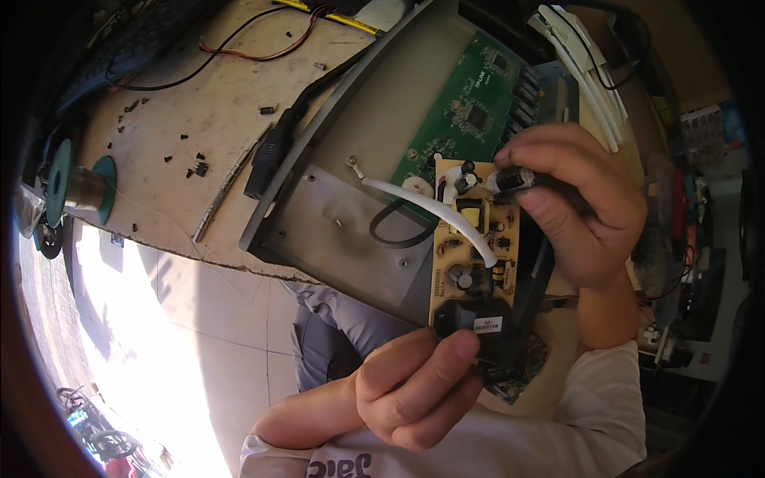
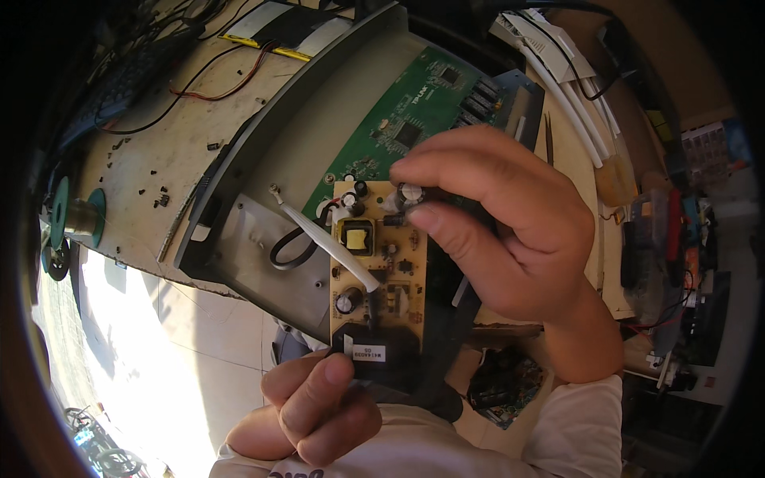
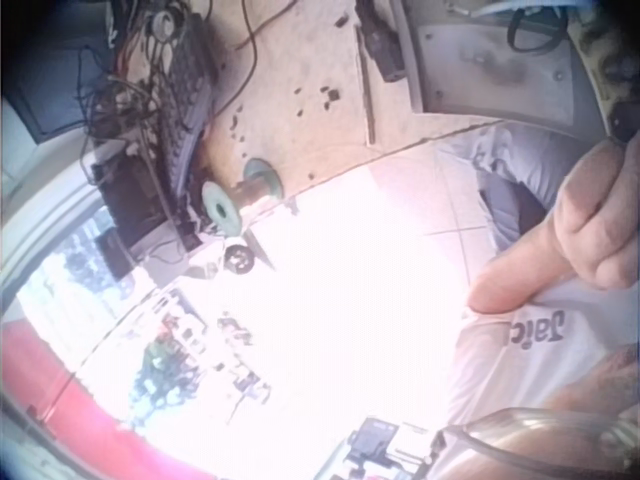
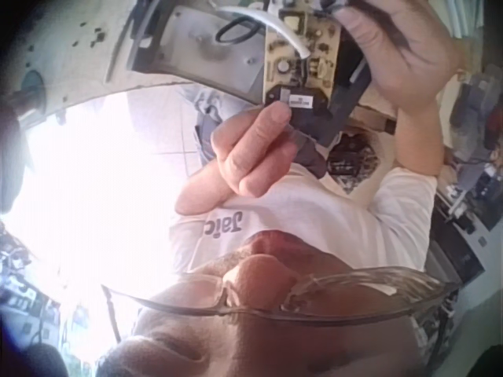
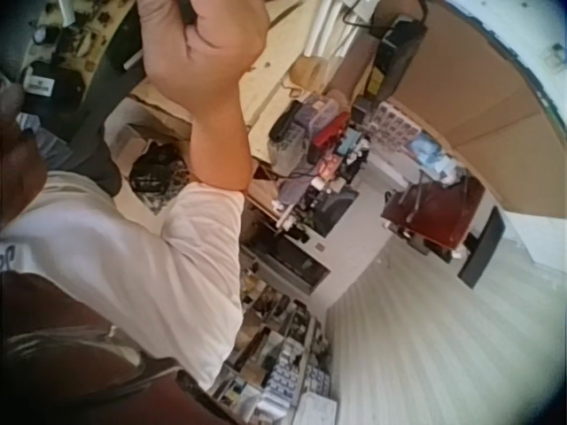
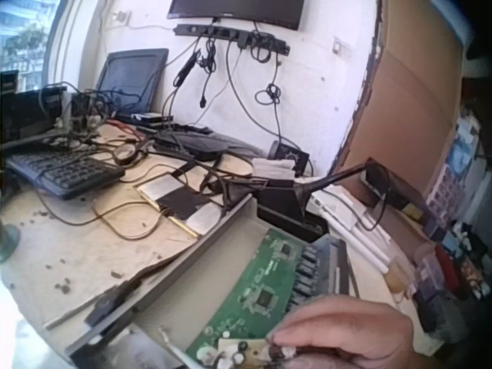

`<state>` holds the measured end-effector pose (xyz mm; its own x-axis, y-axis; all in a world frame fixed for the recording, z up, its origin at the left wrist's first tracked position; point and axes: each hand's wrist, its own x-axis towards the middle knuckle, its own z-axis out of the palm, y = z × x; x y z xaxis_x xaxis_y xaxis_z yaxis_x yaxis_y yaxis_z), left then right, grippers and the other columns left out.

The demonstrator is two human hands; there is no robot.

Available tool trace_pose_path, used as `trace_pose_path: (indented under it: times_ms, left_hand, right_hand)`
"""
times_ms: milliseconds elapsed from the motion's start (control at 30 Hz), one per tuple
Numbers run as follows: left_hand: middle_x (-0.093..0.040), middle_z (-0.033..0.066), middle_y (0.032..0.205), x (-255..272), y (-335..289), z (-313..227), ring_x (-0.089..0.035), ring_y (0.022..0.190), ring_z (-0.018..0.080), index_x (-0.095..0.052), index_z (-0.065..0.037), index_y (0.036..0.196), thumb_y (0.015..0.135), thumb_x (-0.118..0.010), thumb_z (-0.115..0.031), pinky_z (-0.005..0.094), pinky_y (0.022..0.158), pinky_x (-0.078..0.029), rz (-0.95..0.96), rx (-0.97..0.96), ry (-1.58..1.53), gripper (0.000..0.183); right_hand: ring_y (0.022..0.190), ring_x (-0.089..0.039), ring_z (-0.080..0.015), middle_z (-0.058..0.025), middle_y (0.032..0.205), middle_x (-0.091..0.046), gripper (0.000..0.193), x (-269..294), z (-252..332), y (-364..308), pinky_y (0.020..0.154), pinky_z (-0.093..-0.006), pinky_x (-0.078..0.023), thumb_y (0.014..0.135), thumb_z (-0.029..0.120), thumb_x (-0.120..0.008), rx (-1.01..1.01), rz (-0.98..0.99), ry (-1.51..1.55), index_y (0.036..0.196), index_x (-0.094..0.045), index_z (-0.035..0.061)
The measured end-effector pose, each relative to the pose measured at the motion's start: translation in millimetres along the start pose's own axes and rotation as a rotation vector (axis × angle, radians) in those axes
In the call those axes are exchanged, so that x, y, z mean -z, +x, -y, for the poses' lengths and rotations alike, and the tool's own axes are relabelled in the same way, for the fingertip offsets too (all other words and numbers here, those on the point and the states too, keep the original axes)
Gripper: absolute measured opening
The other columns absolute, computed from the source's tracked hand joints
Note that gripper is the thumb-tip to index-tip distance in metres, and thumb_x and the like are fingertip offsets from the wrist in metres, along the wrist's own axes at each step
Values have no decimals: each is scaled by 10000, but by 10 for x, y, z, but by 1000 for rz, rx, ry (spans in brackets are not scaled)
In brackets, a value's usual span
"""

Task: The person uses a soldering iron to solder components on a green circuit board, then uses a screwdriver to tighten screws on a power supply unit attached to the board. The person handles wires and adjusts components throughout the process.

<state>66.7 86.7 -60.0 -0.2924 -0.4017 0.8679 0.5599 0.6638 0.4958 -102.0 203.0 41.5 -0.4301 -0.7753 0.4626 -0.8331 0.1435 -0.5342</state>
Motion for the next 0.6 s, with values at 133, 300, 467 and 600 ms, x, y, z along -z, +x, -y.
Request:
trace_pose_path:
  times_ms: [133, 300, 467, 600]
  left_hand:
    - [-693, 266, 1142, -66, -93, 50, -636, 795, 275, -616, -17, 968, 712, -751, 21, 284, 601, -579, -71, -34, -29, 292]
    - [-645, 215, 1218, -35, -124, 88, -511, 757, 229, -488, -135, 963, 927, -483, -22, 268, 587, -373, 13, -53, 48, 118]
    - [-634, 245, 1245, -39, -186, 86, -502, 783, 242, -500, -139, 1001, 921, -494, -25, 270, 608, -362, -25, -34, 46, 139]
    - [-615, 280, 1278, 7, -151, 88, -497, 810, 244, -515, -134, 1041, 892, -493, -2, 280, 619, -361, 20, -28, 17, 200]
  right_hand:
    - [934, -688, -267, -223, 1046, -686, 260, -19, -7, 11, 824, -342, -554, 924, 57, -692, 28, 0, 28, 1129, -681, -101]
    - [897, -690, -263, -228, 1022, -690, 257, 6, 9, 28, 792, -334, -553, 933, 59, -676, 28, 9, -1, 1127, -683, -108]
    - [889, -690, -265, -230, 1016, -693, 261, 14, -15, 36, 784, -333, -549, 931, 52, -653, 62, 18, -5, 1129, -680, -116]
    - [893, -690, -269, -232, 1017, -692, 270, 12, -10, 35, 790, -335, -547, 913, 38, -651, 63, 13, -3, 1131, -679, -118]
